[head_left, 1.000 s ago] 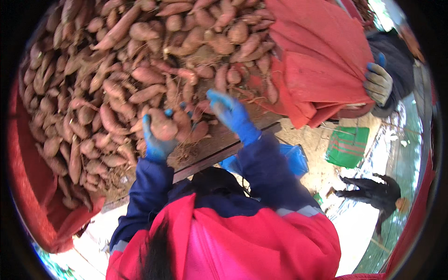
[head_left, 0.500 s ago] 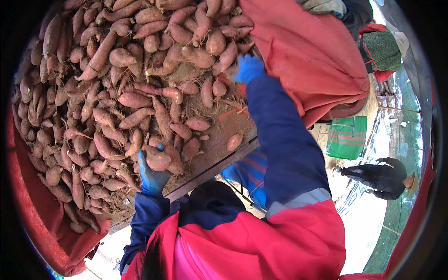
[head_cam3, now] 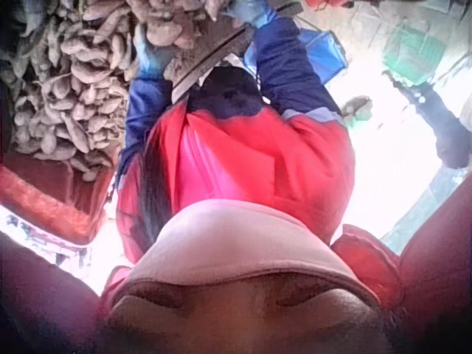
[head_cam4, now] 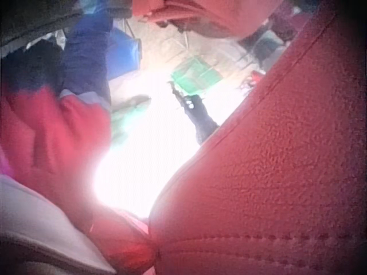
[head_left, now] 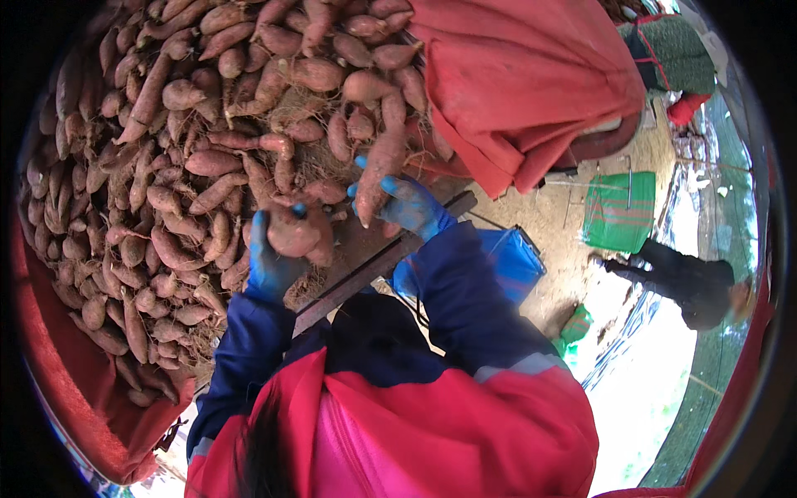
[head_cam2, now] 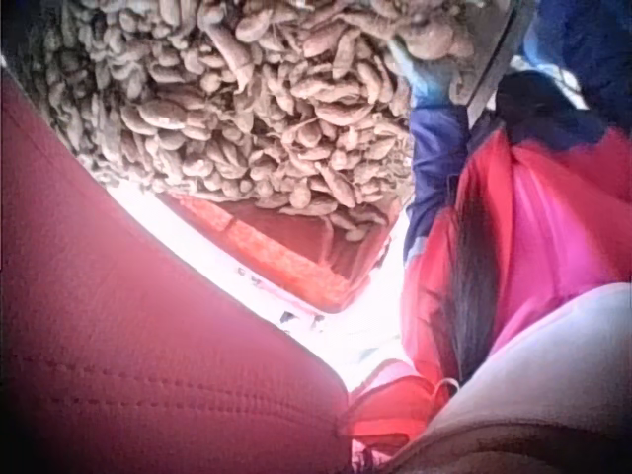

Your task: The person stands at a large pile of sweet potatoes and repeatedly picks them up, removes attached roots or debris, and places them into a nearby container. The person handles the potatoes one at a time, occasionally turning them over to remove dirt or roots before depositing them.

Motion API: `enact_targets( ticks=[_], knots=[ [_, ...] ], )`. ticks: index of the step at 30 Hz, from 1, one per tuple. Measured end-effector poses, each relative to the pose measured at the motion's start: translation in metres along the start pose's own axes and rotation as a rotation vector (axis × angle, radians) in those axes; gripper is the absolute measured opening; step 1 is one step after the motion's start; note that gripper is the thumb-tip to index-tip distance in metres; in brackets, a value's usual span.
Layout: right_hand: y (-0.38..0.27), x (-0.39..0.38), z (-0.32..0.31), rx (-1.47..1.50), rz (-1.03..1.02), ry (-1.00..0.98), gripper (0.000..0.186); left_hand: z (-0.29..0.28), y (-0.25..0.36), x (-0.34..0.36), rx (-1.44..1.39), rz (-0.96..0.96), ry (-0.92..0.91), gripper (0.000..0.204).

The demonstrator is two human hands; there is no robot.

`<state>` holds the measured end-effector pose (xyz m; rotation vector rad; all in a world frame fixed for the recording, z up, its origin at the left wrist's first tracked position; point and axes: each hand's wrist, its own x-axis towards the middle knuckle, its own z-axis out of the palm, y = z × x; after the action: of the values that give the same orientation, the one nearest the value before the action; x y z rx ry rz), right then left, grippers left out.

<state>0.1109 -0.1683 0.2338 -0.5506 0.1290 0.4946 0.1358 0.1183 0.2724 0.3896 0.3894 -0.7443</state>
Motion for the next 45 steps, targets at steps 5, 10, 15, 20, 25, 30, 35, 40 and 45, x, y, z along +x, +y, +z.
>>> enact_targets(
  ticks=[5, 10, 15, 20, 25, 30, 35, 40, 45],
  knots=[
    [0.005, -0.091, 0.036, -0.053, -0.206, 0.096, 0.074, 0.048, -0.064, 0.019, 0.082, -0.203, -0.212, 0.046],
    [0.005, -0.241, 0.080, -0.352, -0.444, 0.594, 0.069, 0.075, -0.177, 0.038, 0.422, -0.745, -0.303, 0.048],
    [0.004, -0.263, 0.096, -1.058, -0.255, 1.192, 0.082, 0.092, -0.214, 0.055, 0.657, -0.665, -0.309, 0.056],
    [0.003, -0.211, 0.110, -1.508, -0.530, 1.010, 0.054, 0.118, -0.171, 0.049, 0.231, -0.372, -0.401, 0.056],
    [0.001, -0.180, 0.124, -0.421, -0.261, 0.804, 0.036, 0.121, -0.097, 0.046, 0.001, -0.260, -0.546, 0.064],
    [0.021, -0.123, 0.146, -0.571, -0.070, 0.309, 0.033, 0.095, -0.055, 0.029, -0.130, -0.054, -0.736, 0.072],
    [0.031, -0.057, 0.161, -1.685, -0.662, 0.257, 0.014, 0.061, -0.016, -0.001, -0.083, 0.138, -0.475, 0.073],
    [0.043, -0.023, 0.172, -1.590, -0.576, -0.129, 0.024, 0.033, 0.012, -0.033, -0.356, 0.237, -0.499, 0.067],
    [0.076, 0.021, 0.196, -1.297, -0.322, -0.125, 0.062, 0.001, 0.033, -0.080, -0.349, 0.604, -0.318, 0.061]
  ],
)
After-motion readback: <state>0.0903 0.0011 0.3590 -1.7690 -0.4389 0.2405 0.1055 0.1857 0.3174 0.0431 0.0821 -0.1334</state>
